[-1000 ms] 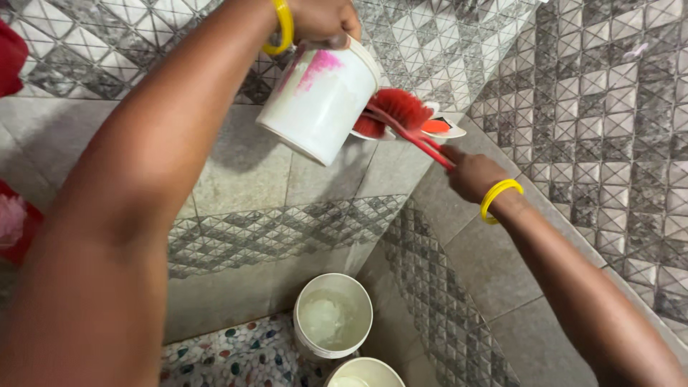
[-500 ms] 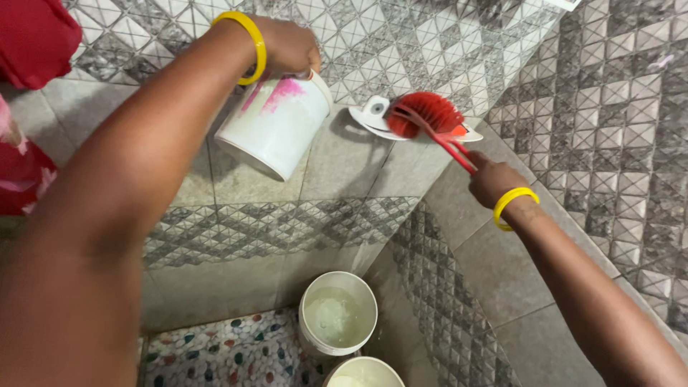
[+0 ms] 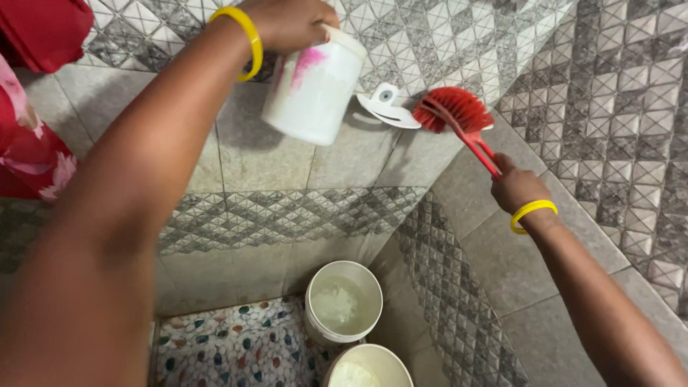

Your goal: The person scrubs the wall of a tiled room using a brush, while repeatedly dipping a cup into buckets of water to rinse the wall.

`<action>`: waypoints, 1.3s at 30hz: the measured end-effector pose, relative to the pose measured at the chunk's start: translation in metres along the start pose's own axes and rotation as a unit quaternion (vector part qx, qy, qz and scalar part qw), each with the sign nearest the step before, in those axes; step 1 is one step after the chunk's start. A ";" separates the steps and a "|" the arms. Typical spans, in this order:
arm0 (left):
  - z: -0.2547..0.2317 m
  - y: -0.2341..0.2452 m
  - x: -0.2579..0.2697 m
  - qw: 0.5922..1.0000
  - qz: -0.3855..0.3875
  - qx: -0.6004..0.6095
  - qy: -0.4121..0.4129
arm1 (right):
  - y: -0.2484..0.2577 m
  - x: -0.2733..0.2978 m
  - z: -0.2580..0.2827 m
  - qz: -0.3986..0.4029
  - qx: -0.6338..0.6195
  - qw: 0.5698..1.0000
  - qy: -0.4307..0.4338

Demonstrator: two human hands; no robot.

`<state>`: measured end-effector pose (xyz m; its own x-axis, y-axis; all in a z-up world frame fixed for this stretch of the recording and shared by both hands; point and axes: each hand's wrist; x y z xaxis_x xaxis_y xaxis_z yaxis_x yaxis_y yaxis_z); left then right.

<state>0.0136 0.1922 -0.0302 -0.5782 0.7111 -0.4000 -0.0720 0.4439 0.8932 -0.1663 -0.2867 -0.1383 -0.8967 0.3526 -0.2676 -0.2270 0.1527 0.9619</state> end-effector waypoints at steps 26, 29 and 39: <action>-0.119 -0.207 0.033 0.988 -0.051 0.066 -0.132 | -0.311 0.154 -0.168 0.264 -0.227 0.924 -0.160; -0.122 -0.258 0.063 0.994 -0.037 0.051 -0.086 | -0.340 0.187 -0.132 0.370 -0.333 0.824 -0.272; -0.092 -0.396 0.189 0.999 0.009 0.042 -0.007 | -0.411 0.277 -0.054 0.428 -0.593 0.618 -0.287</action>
<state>-0.1423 0.1006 -0.4403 -0.5677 0.7263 -0.3876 0.0065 0.4747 0.8801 -0.3424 -0.3019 -0.6045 -0.6756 0.1573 0.7203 -0.1870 -0.9816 0.0390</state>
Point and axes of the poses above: each hand's wrist, its own x-axis away from the middle knuckle, its own y-axis out of the back of the hand, z = x × y, and after that the axes turned 6 degrees about -y, right-handed
